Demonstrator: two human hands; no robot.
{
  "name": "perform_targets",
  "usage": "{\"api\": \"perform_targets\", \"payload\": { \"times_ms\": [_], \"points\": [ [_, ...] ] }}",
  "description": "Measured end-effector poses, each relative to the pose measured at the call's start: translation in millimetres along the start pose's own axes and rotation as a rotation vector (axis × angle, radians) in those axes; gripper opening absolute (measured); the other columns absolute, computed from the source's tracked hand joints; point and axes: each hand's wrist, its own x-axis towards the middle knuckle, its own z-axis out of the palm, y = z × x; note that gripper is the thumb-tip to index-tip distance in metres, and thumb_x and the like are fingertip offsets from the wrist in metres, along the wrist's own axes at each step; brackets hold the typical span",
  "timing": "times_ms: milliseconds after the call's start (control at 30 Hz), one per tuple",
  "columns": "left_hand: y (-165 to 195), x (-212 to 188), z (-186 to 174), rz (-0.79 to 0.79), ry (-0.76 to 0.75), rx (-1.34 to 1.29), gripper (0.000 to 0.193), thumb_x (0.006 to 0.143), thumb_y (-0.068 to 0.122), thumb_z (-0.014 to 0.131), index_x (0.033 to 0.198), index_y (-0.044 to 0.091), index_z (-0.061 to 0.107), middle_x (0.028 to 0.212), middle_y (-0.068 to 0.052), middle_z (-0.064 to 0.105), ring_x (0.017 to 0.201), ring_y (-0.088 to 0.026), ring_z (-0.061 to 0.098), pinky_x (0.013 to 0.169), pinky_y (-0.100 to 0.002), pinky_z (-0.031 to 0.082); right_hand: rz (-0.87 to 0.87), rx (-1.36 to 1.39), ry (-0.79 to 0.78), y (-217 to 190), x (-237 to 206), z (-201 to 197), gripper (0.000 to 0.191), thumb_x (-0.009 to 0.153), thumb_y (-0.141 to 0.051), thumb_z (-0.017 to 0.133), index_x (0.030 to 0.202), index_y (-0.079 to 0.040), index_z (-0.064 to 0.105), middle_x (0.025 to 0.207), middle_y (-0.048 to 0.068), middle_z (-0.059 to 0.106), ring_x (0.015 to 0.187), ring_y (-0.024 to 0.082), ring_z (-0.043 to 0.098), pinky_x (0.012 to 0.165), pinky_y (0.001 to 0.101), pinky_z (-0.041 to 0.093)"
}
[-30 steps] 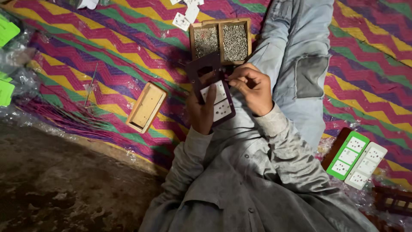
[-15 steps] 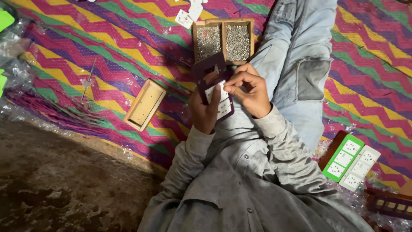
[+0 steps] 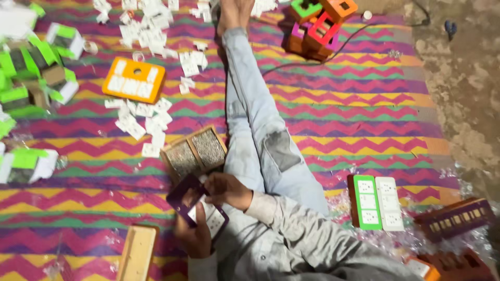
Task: The person sits on a mat and assembles electrical socket units by inserting white plastic socket modules into a purple plastic frame. They secure each module with small metal pins taken from a nearby wooden box, repeating the process for multiple units.
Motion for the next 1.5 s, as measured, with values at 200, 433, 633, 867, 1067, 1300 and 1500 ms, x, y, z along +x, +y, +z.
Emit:
{"api": "perform_targets", "payload": {
  "times_ms": [200, 433, 633, 867, 1067, 1300, 1500],
  "points": [
    [-4.1, 2.8, 13.3, -0.243, 0.21, -0.327, 0.036, 0.099, 0.008, 0.059, 0.133, -0.005, 0.061, 0.127, -0.012, 0.069, 0.11, -0.02, 0.067, 0.094, -0.032, 0.053, -0.142, -0.19, -0.006, -5.5, -5.0, 14.9, 0.025, 0.098, -0.012, 0.073, 0.117, -0.007, 0.057, 0.097, -0.001, 0.061, 0.09, 0.008, 0.059, 0.079, 0.0266, 0.051],
    [12.8, 3.5, 16.3, -0.091, 0.336, 0.143, 0.046, 0.097, 0.02, 0.068, 0.134, -0.004, 0.053, 0.127, -0.02, 0.067, 0.114, -0.026, 0.067, 0.097, -0.035, 0.053, -0.205, -0.632, -0.064, -20.6, -20.0, 25.3, 0.032, 0.106, -0.026, 0.062, 0.127, -0.002, 0.058, 0.111, 0.009, 0.071, 0.102, 0.016, 0.068, 0.086, 0.0327, 0.054],
    [29.3, 11.6, 12.8, 0.517, 0.288, 0.685, 0.067, 0.099, 0.036, 0.068, 0.144, -0.007, 0.045, 0.16, -0.024, 0.038, 0.15, -0.037, 0.033, 0.116, -0.058, 0.03, -0.241, -0.662, 0.103, -42.0, -17.4, 15.9, 0.029, 0.104, -0.027, 0.06, 0.123, -0.006, 0.063, 0.098, 0.013, 0.071, 0.089, 0.023, 0.07, 0.079, 0.0363, 0.054],
    [23.7, 11.6, 11.8, 0.498, -0.143, 0.797, 0.047, 0.089, 0.032, 0.07, 0.132, 0.014, 0.065, 0.149, -0.008, 0.055, 0.141, -0.029, 0.049, 0.105, -0.048, 0.035, -0.256, -0.907, 0.219, -66.2, -16.7, -2.2, 0.032, 0.105, -0.031, 0.054, 0.108, -0.004, 0.07, 0.085, 0.019, 0.068, 0.08, 0.035, 0.069, 0.071, 0.0415, 0.052],
    [21.8, 18.7, 1.8, 0.496, -0.346, 0.755, 0.054, 0.088, 0.034, 0.069, 0.136, 0.01, 0.062, 0.147, -0.012, 0.055, 0.139, -0.03, 0.049, 0.106, -0.047, 0.036, -0.227, -0.831, 0.135, -75.6, -14.9, -19.7, 0.029, 0.101, -0.028, 0.062, 0.103, -0.002, 0.074, 0.076, 0.016, 0.07, 0.064, 0.023, 0.067, 0.062, 0.0369, 0.052],
    [29.4, 22.5, 4.3, 0.521, -0.397, 0.779, 0.065, 0.086, 0.037, 0.07, 0.141, 0.005, 0.057, 0.151, -0.012, 0.051, 0.144, -0.031, 0.041, 0.105, -0.047, 0.034, -0.15, -0.793, 0.108, -79.3, -17.3, -24.0, 0.033, 0.103, -0.031, 0.063, 0.099, 0.0, 0.074, 0.075, 0.011, 0.071, 0.066, 0.014, 0.066, 0.062, 0.0342, 0.051],
    [25.5, 20.8, 1.2, 0.494, -0.42, 0.709, 0.068, 0.083, 0.037, 0.074, 0.14, 0.002, 0.058, 0.15, -0.011, 0.053, 0.143, -0.03, 0.044, 0.106, -0.046, 0.036, -0.076, -0.828, 0.086, -78.5, -18.5, -25.3, 0.035, 0.101, -0.033, 0.064, 0.096, -0.001, 0.075, 0.071, 0.011, 0.069, 0.064, 0.012, 0.064, 0.06, 0.0349, 0.05]
  ]
}}
